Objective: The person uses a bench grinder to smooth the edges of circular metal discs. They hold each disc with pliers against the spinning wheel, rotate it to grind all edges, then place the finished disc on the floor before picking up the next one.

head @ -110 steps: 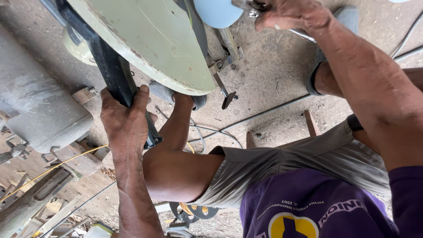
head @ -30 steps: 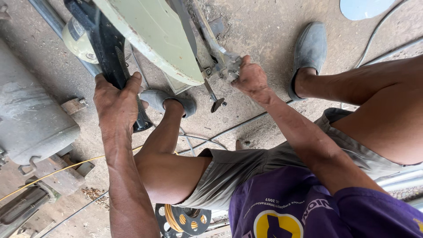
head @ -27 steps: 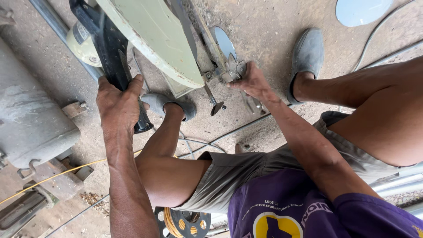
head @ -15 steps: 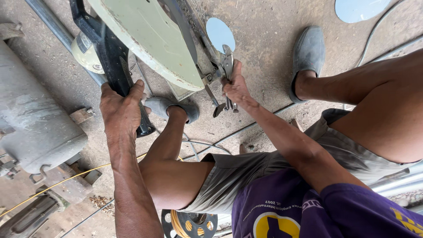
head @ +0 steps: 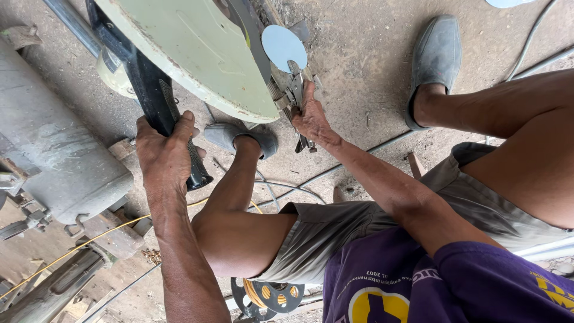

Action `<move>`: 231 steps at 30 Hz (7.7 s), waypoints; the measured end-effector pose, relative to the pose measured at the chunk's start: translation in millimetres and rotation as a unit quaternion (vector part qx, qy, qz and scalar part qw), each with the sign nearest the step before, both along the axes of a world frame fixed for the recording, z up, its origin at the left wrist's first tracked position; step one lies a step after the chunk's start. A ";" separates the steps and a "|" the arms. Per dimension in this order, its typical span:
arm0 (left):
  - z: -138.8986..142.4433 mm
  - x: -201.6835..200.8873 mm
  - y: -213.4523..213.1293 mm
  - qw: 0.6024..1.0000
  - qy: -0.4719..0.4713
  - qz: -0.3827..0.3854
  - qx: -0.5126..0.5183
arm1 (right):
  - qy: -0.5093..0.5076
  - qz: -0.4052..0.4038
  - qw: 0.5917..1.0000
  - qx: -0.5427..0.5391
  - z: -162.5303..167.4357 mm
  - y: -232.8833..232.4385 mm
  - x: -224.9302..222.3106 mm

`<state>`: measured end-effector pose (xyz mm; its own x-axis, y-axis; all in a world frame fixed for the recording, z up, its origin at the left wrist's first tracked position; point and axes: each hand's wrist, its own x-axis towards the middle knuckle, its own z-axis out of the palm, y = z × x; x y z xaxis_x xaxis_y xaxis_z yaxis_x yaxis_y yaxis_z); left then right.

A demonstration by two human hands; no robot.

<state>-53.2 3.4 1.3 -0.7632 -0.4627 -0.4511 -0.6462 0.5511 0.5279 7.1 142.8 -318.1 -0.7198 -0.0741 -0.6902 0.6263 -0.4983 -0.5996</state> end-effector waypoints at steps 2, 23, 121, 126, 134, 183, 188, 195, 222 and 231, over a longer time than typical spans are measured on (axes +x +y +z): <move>0.3 0.4 1.5 1.000 -0.001 0.000 -0.001 | -0.114 -0.073 0.985 -0.109 3.8 6.8 4.2; 2.2 10.2 -9.0 1.000 0.021 0.000 0.021 | 0.105 0.256 0.960 -0.049 33.5 122.9 29.6; 3.2 13.9 -20.4 1.000 0.021 -0.002 0.012 | 0.157 0.579 0.653 0.462 63.1 120.3 -27.5; 13.8 24.6 -25.1 0.999 0.035 0.003 0.021 | 0.222 0.554 0.651 0.469 100.9 164.5 -22.6; -0.8 44.5 -50.4 0.983 0.168 -0.057 -0.054 | 0.180 0.285 0.909 0.245 177.2 165.3 18.4; 52.9 165.3 68.3 0.908 0.338 -0.138 0.206 | 0.195 0.260 0.806 -0.494 174.1 163.0 104.6; 43.4 158.6 61.9 0.868 0.428 -0.182 0.176 | 0.213 0.294 0.768 -0.528 162.4 169.8 104.0; 44.4 120.9 -0.5 0.872 0.427 -0.182 -0.154 | 0.224 0.277 0.769 -0.530 165.5 174.8 103.4; 10.9 34.5 14.9 0.995 0.055 -0.057 -0.067 | 0.060 0.066 0.994 -0.059 15.3 54.5 2.6; 5.5 26.1 23.0 0.996 0.031 -0.040 -0.079 | 0.076 0.081 0.987 -0.114 2.6 49.7 -15.0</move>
<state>-27.0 26.4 6.9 -0.8243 -0.4612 -0.3284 -0.5661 0.6791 0.4673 -7.9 192.5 -315.5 -0.7795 -0.3375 -0.5277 0.6205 -0.5311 -0.5770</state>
